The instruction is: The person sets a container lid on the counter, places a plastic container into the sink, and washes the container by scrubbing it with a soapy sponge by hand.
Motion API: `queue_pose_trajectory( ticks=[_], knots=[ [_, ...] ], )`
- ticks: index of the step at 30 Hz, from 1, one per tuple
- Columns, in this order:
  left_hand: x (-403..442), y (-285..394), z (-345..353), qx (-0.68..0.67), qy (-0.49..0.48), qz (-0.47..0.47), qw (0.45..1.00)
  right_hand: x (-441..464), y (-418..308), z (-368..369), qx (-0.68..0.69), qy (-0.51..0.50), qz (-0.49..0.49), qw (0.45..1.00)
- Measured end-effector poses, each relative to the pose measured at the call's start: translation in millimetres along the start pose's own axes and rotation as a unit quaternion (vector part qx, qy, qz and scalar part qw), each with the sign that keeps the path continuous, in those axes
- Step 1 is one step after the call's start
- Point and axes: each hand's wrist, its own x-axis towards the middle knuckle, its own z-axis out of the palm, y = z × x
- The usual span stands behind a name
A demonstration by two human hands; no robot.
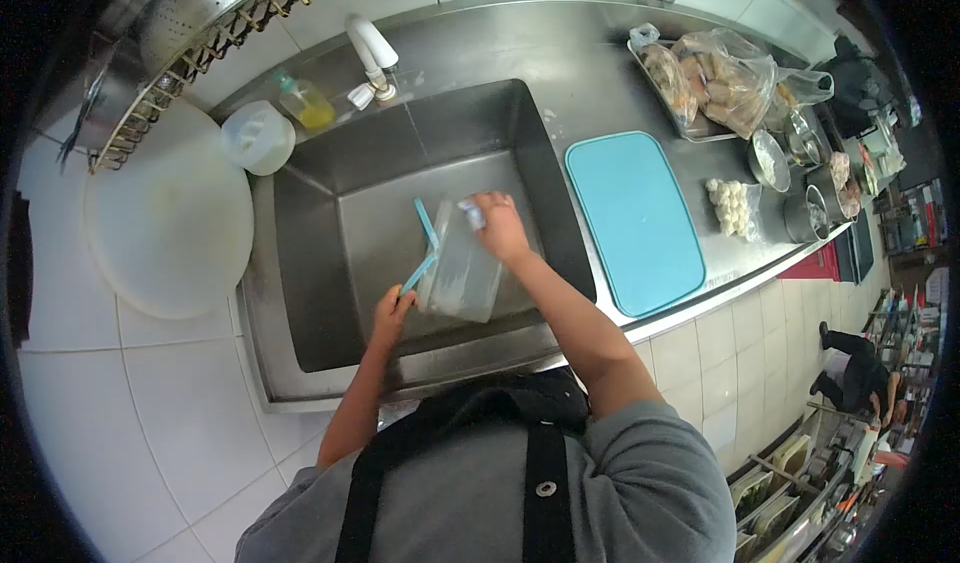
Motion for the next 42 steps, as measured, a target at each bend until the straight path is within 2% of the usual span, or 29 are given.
queue_pose_trajectory(
  ticks=[2, 6, 9, 12, 15, 18, 21, 27, 30, 36, 42],
  knots=[
    [-1.6, -2.0, 10.0, -0.004, 0.014, 0.029, 0.999, -5.4, -25.5, -7.6, 0.011, -0.023, -0.071, 0.997],
    [1.8, -12.7, 20.6, -0.018, 0.019, 0.047, 0.999, -31.0, -40.4, 16.9, -0.018, 0.012, -0.079, 0.997],
    [4.6, -9.5, 20.8, -0.003, 0.030, 0.027, 0.999, -64.1, -45.8, 26.4, -0.051, 0.011, -0.080, 0.995],
    [7.5, -7.0, 21.7, -0.049, 0.018, 0.038, 0.998, -79.4, -61.8, 6.4, -0.014, -0.035, -0.113, 0.993],
    [12.5, -7.8, 18.5, -0.036, 0.006, 0.031, 0.999, -62.0, -52.9, -2.2, 0.006, -0.011, -0.122, 0.992],
    [17.5, -10.3, 21.2, -0.038, -0.001, 0.026, 0.999, -25.2, -40.4, -0.6, -0.044, 0.023, -0.071, 0.996],
    [18.8, -6.3, 21.1, -0.016, 0.007, 0.006, 1.000, -23.0, -41.3, 6.6, -0.074, -0.002, -0.086, 0.994],
    [16.9, 3.9, 19.7, 0.013, 0.019, 0.007, 1.000, -37.3, -42.7, 15.0, -0.054, 0.038, -0.092, 0.994],
    [16.0, 10.7, 19.6, 0.005, 0.019, 0.012, 1.000, -37.5, -40.5, 14.6, -0.052, 0.025, -0.082, 0.995],
    [14.3, 13.5, 23.8, 0.043, 0.035, 0.019, 0.998, -56.8, -47.5, 21.2, -0.039, 0.042, -0.035, 0.998],
    [21.1, 14.8, 27.2, 0.003, 0.026, 0.030, 0.999, -88.7, -58.9, 11.0, -0.051, 0.007, -0.074, 0.996]
  ],
)
